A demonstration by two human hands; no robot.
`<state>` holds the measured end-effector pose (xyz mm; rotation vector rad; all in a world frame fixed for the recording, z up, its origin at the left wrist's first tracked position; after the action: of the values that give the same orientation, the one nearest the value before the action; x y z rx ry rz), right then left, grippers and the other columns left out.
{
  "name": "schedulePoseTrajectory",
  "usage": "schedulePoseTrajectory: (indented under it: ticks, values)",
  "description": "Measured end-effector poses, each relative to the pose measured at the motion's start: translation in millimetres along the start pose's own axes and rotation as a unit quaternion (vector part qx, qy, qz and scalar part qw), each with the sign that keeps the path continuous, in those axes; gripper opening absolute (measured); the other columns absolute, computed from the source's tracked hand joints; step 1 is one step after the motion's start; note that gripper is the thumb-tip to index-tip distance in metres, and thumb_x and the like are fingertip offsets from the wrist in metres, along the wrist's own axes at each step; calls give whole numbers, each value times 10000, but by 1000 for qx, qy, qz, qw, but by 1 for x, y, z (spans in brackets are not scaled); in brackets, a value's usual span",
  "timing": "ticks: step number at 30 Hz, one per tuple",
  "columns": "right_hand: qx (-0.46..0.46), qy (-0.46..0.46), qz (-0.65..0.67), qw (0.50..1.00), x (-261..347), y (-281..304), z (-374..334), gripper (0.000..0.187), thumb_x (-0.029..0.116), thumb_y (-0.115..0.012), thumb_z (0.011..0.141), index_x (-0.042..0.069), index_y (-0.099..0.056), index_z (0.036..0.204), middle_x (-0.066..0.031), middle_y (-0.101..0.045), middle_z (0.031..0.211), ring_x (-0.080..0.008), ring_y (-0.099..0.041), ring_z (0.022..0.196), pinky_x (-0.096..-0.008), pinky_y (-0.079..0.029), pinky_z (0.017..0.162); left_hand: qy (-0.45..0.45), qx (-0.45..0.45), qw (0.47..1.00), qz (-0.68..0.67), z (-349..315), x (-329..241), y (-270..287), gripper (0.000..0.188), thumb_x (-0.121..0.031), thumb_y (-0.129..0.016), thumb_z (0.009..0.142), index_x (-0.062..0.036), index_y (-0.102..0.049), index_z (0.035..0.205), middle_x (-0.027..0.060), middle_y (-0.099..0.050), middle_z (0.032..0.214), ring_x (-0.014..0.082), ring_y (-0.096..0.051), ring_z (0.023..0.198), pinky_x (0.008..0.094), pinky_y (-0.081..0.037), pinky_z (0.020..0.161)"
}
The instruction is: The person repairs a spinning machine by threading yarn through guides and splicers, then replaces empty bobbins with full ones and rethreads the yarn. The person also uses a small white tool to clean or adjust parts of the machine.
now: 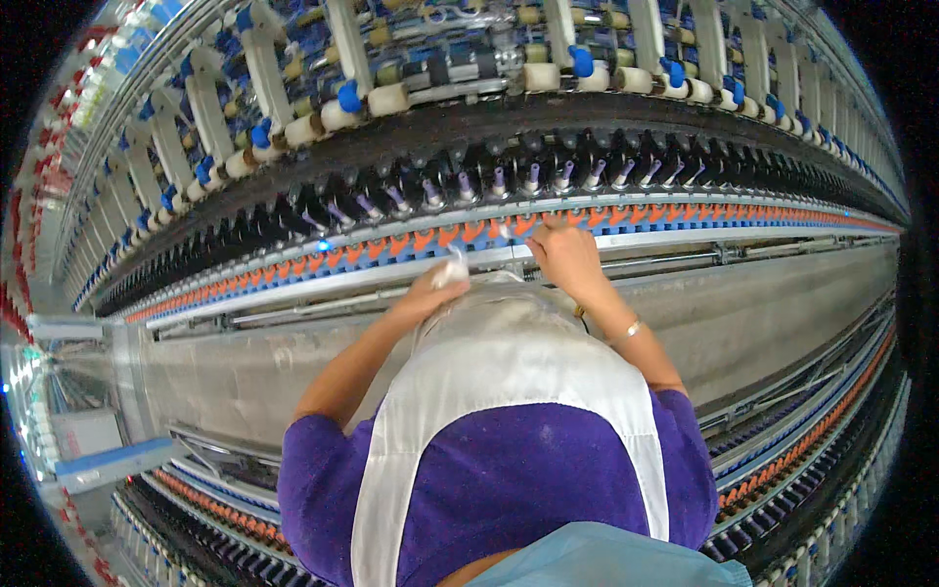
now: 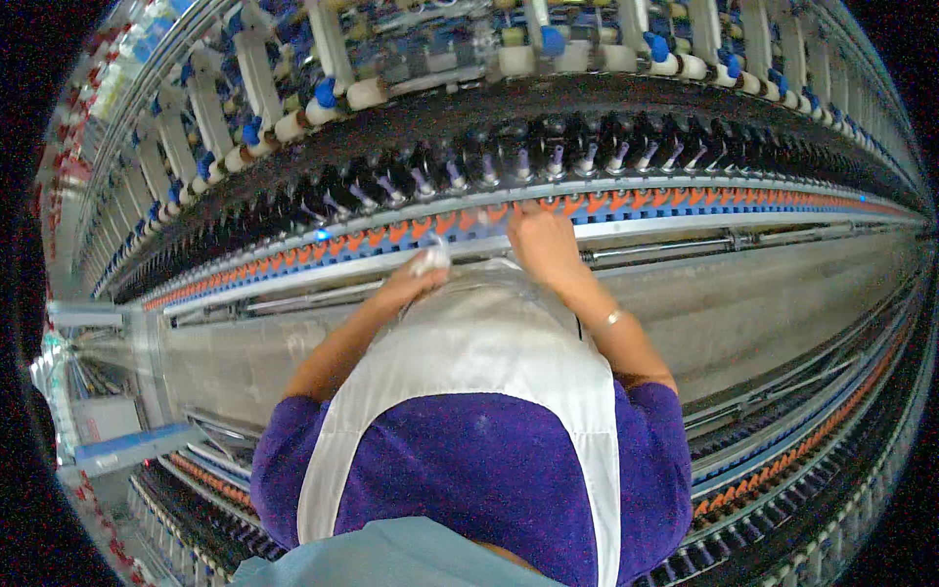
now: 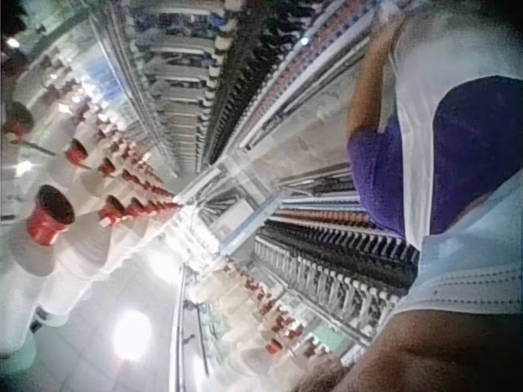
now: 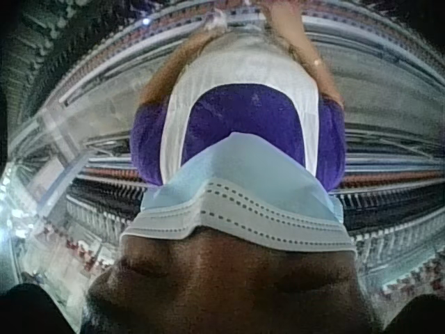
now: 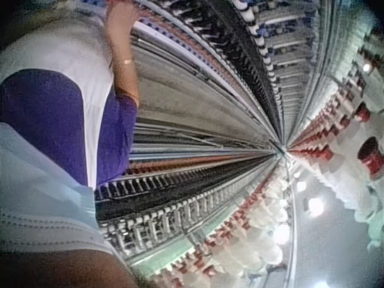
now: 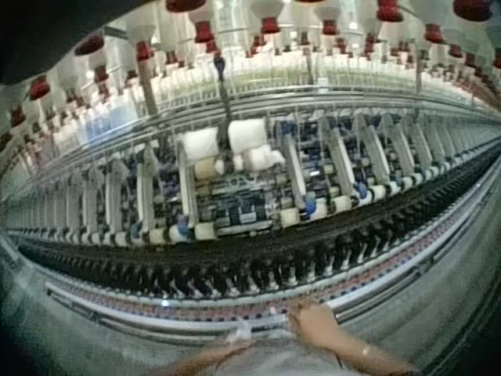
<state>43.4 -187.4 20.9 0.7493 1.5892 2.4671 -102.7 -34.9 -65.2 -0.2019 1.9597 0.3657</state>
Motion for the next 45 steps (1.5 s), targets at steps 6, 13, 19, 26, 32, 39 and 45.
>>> schedulePoseTrajectory:
  ticks: [6, 13, 19, 26, 32, 39, 45]
  values:
    - [35, 119, 171, 978, 42, -15, 28, 142, 180, -669, 778, 38, -679, 771, -106, -610, 713, -300, -600, 630, -382, -466, 532, -69, -131, 976, -159, 12, -20, -1, 431, -390, -612, 884, -46, -556, 1138, 1, -598, 948, 92, -507, 796, 274, -423, 706]
    - [59, -218, 664, 713, 16, -38, 29, 183, 145, -589, 902, 25, -651, 778, 3, -594, 753, -59, -488, 634, -209, -390, 580, -109, -300, 941, -110, -9, -17, 18, 277, -314, -557, 930, -44, -562, 992, -14, -559, 766, 125, -503, 670, 279, -418, 588]
    - [203, 194, 457, 844, 53, 57, 34, 146, 32, -602, 747, 3, -521, 630, -101, -642, 916, -188, -615, 854, -308, -478, 712, 95, 74, 993, 2, -32, 87, -34, 542, -403, -482, 928, -49, -445, 1338, 149, -507, 1310, 257, -482, 1181, 345, -332, 1024]
    - [527, 353, 103, 766, 92, 10, -29, 138, 97, -550, 713, 11, -550, 606, -188, -670, 837, -358, -632, 711, -369, -513, 657, 111, 132, 966, 195, 13, 113, -69, 544, -414, -476, 930, -50, -454, 1333, 154, -516, 1303, 260, -478, 1202, 350, -343, 1023]
    - [480, 331, -94, 807, 96, -26, -29, 211, 128, -537, 771, -1, -703, 799, -212, -665, 817, -374, -654, 787, -414, -533, 687, 6, 105, 978, 180, -2, 56, -46, 545, -431, -494, 920, -48, -485, 1307, 163, -548, 1262, 255, -491, 1199, 345, -378, 997]
    - [341, 198, 169, 903, 97, -4, 22, 186, 118, -562, 806, -13, -690, 835, -191, -677, 890, -308, -666, 803, -387, -533, 727, -143, -257, 925, -239, 27, -12, 133, 340, -179, -532, 928, 51, -530, 1178, 166, -617, 1107, 236, -602, 1049, 333, -492, 891]
    - [-34, -287, 767, 572, -31, -73, 123, 314, 45, -483, 890, -149, -487, 1136, -269, -556, 1151, -358, -549, 1088, -440, -429, 999, -195, -329, 727, -570, 61, -2, 219, 335, -85, -446, 937, 114, -399, 1202, 229, -473, 1185, 363, -463, 1118, 493, -368, 1026]
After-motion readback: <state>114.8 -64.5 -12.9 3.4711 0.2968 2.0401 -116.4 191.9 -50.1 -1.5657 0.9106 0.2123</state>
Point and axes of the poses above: each hand's wrist, its own z-axis towards the middle knuckle, its own y-axis out of the back of the hand, x = y × z, the point moved 7 cm from there along z, towards the middle knuckle
